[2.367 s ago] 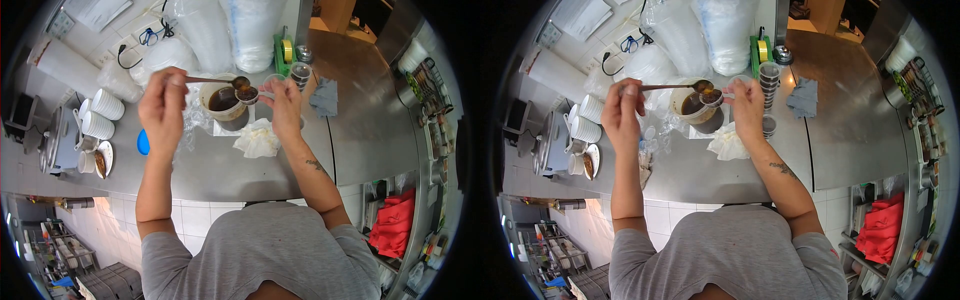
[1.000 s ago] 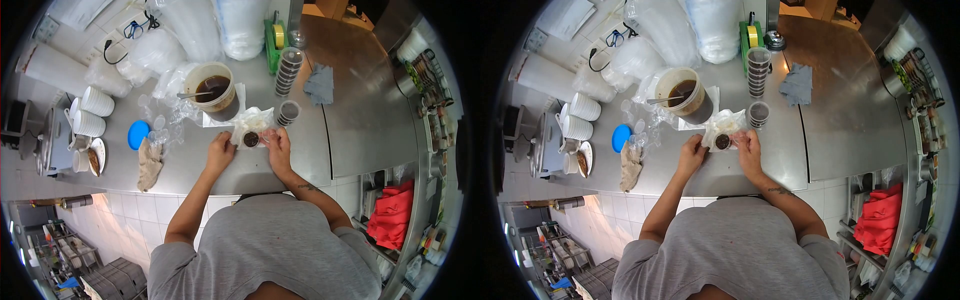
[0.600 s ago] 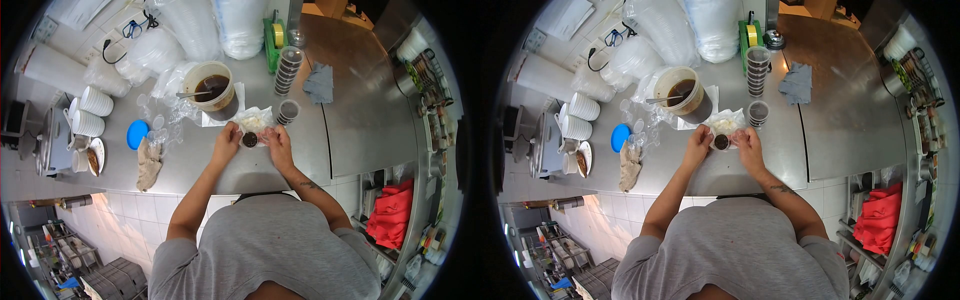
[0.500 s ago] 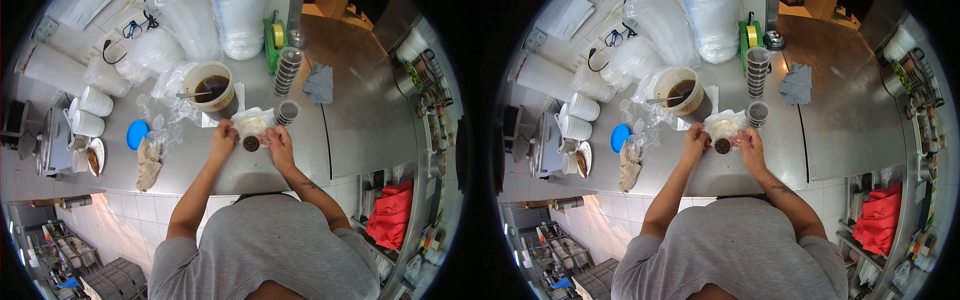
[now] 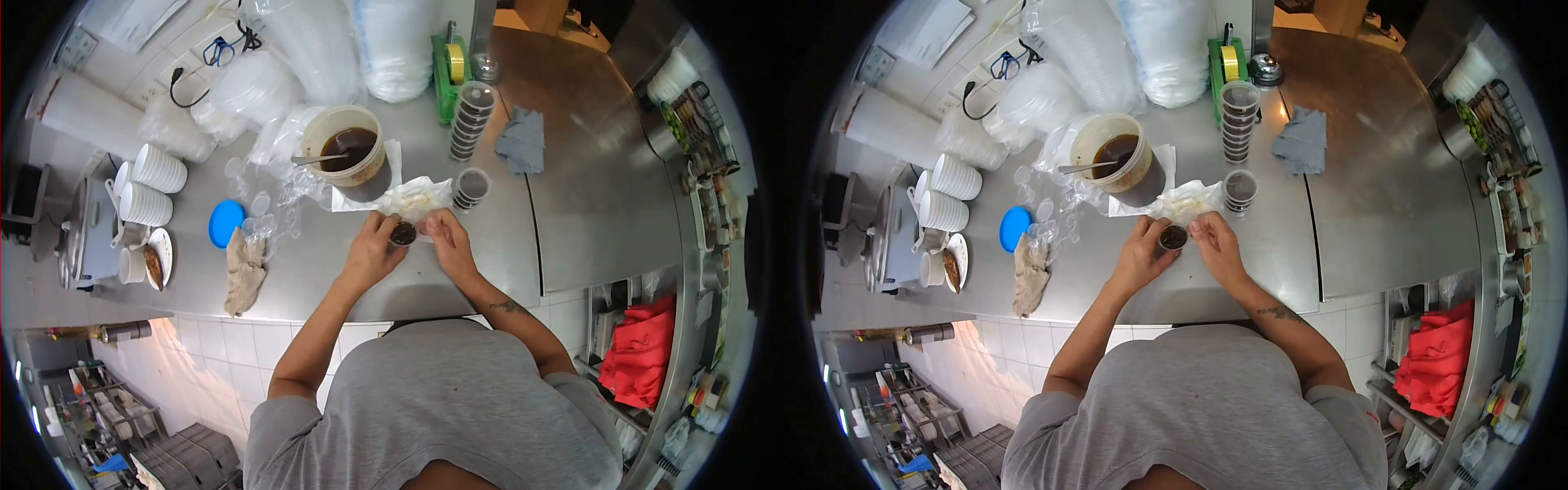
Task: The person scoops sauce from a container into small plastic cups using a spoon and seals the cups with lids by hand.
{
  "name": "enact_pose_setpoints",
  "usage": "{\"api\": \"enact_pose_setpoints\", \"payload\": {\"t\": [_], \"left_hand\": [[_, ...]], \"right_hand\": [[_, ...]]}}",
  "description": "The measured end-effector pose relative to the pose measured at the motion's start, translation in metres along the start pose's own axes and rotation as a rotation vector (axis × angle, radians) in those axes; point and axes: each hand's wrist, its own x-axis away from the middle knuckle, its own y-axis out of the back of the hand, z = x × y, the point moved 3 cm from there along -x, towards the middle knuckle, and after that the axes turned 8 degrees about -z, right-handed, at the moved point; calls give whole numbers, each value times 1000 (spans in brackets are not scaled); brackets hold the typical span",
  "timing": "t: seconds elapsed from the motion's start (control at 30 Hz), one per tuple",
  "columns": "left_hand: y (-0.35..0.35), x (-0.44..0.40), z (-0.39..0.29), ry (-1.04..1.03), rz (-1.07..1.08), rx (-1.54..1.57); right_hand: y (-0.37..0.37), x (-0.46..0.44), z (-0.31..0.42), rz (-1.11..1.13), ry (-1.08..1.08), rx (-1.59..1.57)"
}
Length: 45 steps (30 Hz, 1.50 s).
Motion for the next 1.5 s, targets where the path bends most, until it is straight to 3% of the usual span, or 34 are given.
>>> {"api": "enact_pose_setpoints", "payload": {"t": [0.07,0.17,0.27,0.37,0.47,0.57,0.77,0.8,0.9,1.0,1.1,1.17,1.2,1.23,1.3,1.4,1.5], "left_hand": [[-2,2,3,12,-16,-1],[-5,5,11,59,-26,44],[-7,8,13,190,21,141],[-10,14,21,364,79,296],[-5,10,27,727,210,607],[-13,2,28,903,127,616],[-24,-14,44,877,301,509],[-18,-20,36,865,353,374],[-29,-6,43,552,99,183],[-11,7,20,518,130,209],[15,14,57,478,-8,213],[79,5,84,352,-355,-2],[108,3,109,365,-414,-250],[136,0,127,240,-349,-614],[166,4,141,584,-190,-779],[180,12,179,787,-154,-722],[172,20,195,601,-183,-607]], "right_hand": [[0,-2,5,13,52,1],[0,-8,-29,-57,24,253],[-20,-6,0,-71,287,500],[-24,-4,0,-59,336,589],[-24,-4,-1,-51,367,623],[-27,-3,4,-62,446,757],[-37,-1,2,-58,650,1058],[-40,-1,2,-51,623,1087],[-38,-3,-7,-56,572,1120],[-33,-2,4,56,506,1015],[-34,4,37,9,519,860],[-27,4,73,-84,505,799],[-18,1,86,-120,449,755],[-9,-4,97,-159,395,713],[13,-18,117,-266,492,693],[47,-37,122,-367,415,778],[61,-49,104,-356,319,765]]}}
